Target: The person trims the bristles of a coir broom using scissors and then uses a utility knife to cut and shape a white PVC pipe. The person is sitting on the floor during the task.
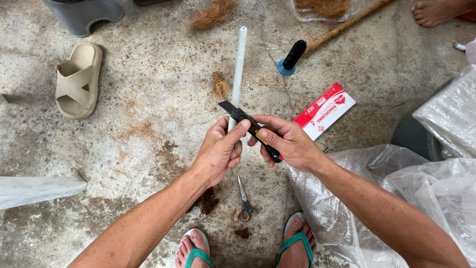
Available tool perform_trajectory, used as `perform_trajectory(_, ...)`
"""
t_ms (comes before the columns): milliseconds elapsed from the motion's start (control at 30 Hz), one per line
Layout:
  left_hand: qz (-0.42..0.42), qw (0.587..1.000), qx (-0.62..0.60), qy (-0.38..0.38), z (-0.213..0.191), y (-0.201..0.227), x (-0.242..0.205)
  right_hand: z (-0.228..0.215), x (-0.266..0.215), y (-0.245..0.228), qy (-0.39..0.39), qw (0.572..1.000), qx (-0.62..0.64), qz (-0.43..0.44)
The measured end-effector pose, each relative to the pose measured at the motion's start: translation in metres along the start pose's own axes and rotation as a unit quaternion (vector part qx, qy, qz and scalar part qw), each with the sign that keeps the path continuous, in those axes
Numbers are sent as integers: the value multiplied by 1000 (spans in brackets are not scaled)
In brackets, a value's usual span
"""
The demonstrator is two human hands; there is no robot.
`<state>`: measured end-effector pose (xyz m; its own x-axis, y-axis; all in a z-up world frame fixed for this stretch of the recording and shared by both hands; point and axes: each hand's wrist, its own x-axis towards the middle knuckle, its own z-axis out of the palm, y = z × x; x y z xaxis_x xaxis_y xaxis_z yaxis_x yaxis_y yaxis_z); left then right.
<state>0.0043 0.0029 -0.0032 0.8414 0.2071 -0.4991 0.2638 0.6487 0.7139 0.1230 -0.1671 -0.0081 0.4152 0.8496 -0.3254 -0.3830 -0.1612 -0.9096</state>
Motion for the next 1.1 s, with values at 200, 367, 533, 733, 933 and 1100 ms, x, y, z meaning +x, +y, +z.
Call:
perform_trajectory(200,12,999,-29,-13,-2,-1,2,-4,-7,2,-72,997,-32,-18)
perform_trajectory(367,22,999,-11,-31,0,4,-2,-5,-8,5,-86,996,17,-4)
perform_trajectory(533,16,999,8,-35,0,3,-3,-5,-11,6,-107,994,13,-21)
perform_trajectory(733,22,999,10,-36,1,2,-2,1,-10,0,-92,995,10,-24)
perform_trajectory(933,50,996,45,-51,6,8,-5,4,-9,-3,-56,993,99,-33)
perform_trajectory(1100,41,995,64,-62,5,13,-10,-12,-10,-9,17,989,-113,-92)
